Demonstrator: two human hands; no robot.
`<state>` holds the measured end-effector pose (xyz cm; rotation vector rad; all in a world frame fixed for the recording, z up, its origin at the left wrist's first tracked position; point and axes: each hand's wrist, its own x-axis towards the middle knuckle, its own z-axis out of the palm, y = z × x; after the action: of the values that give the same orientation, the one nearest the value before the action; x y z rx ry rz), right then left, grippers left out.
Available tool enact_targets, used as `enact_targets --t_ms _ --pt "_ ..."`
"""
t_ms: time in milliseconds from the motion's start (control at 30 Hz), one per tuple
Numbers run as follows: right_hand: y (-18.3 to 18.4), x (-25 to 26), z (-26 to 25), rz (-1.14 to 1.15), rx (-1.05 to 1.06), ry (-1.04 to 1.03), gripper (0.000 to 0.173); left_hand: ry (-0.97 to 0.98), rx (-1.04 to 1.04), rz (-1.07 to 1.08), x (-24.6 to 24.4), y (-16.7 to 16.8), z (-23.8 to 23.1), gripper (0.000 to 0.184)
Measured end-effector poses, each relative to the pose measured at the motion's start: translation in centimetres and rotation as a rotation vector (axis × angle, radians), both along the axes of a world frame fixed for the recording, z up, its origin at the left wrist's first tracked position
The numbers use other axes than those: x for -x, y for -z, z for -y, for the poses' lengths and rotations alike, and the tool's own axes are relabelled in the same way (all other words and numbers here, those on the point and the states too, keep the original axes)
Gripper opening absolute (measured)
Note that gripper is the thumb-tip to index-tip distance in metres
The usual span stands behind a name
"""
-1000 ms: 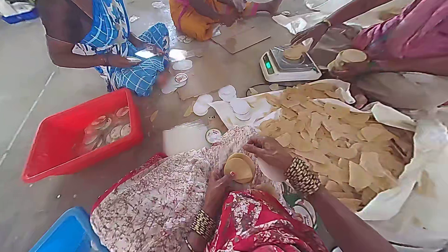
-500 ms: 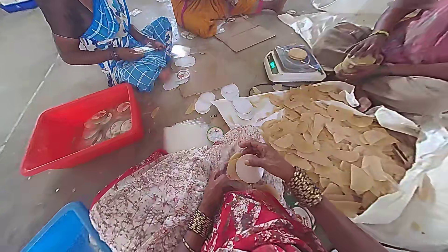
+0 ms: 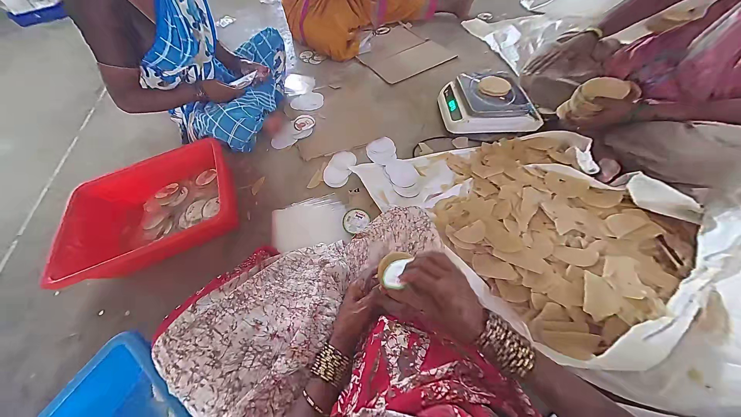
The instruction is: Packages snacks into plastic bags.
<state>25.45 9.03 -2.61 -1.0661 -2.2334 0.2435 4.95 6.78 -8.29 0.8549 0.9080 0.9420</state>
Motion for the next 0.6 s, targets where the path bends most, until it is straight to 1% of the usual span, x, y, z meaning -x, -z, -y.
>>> enact_targets --t_ms 67,100,133,200,233,267,300,333,367,433,500,600 --pt "2.0 -0.1 1.3 0.159 0.033 -0.088 0.02 0.006 0.002 -0.015 0.0 0.3 -0.1 0.044" --pt "2.6 -0.3 1.7 0.189 0.069 -0.102 0.024 0.011 0.011 -0.017 0.0 0.4 -0.1 0.044" --pt "2.9 -0.7 1.9 0.169 0.104 -0.093 0.031 0.013 0.016 -0.004 0.1 0.5 -0.2 0.043" --pt "2.1 -1.1 1.8 0.059 0.18 -0.014 0.049 0.014 0.031 0.007 0.1 0.3 -0.2 0.045" --pt "1.7 -1.0 1.5 0.01 0.206 0.066 0.054 0.015 0.034 -0.001 0.1 0.1 -0.1 0.047" --pt "1.4 -0.8 1.1 -0.014 0.244 0.152 0.054 0.007 0.041 -0.002 0.1 -0.1 -0.1 0.051" --pt "1.2 -0.6 0.4 -0.008 0.303 0.222 0.057 -0.004 0.049 0.015 0.0 -0.4 -0.1 0.051" --pt "1.1 -0.4 -0.2 0.014 0.394 0.269 0.065 -0.005 0.056 0.056 0.0 -0.5 -0.1 0.05" --pt "0.9 -0.3 -0.9 0.04 0.505 0.288 0.074 0.002 0.058 0.101 0.0 -0.4 0.0 0.051" --pt "0.2 0.1 -1.8 0.126 0.639 0.282 0.087 0.016 0.058 0.152 0.0 -0.3 0.0 0.053" --pt "-0.5 0.4 -2.4 0.158 0.737 0.257 0.094 0.035 0.048 0.152 0.1 0.0 0.0 0.054" --pt "-0.9 0.4 -2.5 0.059 0.847 0.252 0.099 0.057 0.04 0.116 0.1 -0.2 0.0 0.053"
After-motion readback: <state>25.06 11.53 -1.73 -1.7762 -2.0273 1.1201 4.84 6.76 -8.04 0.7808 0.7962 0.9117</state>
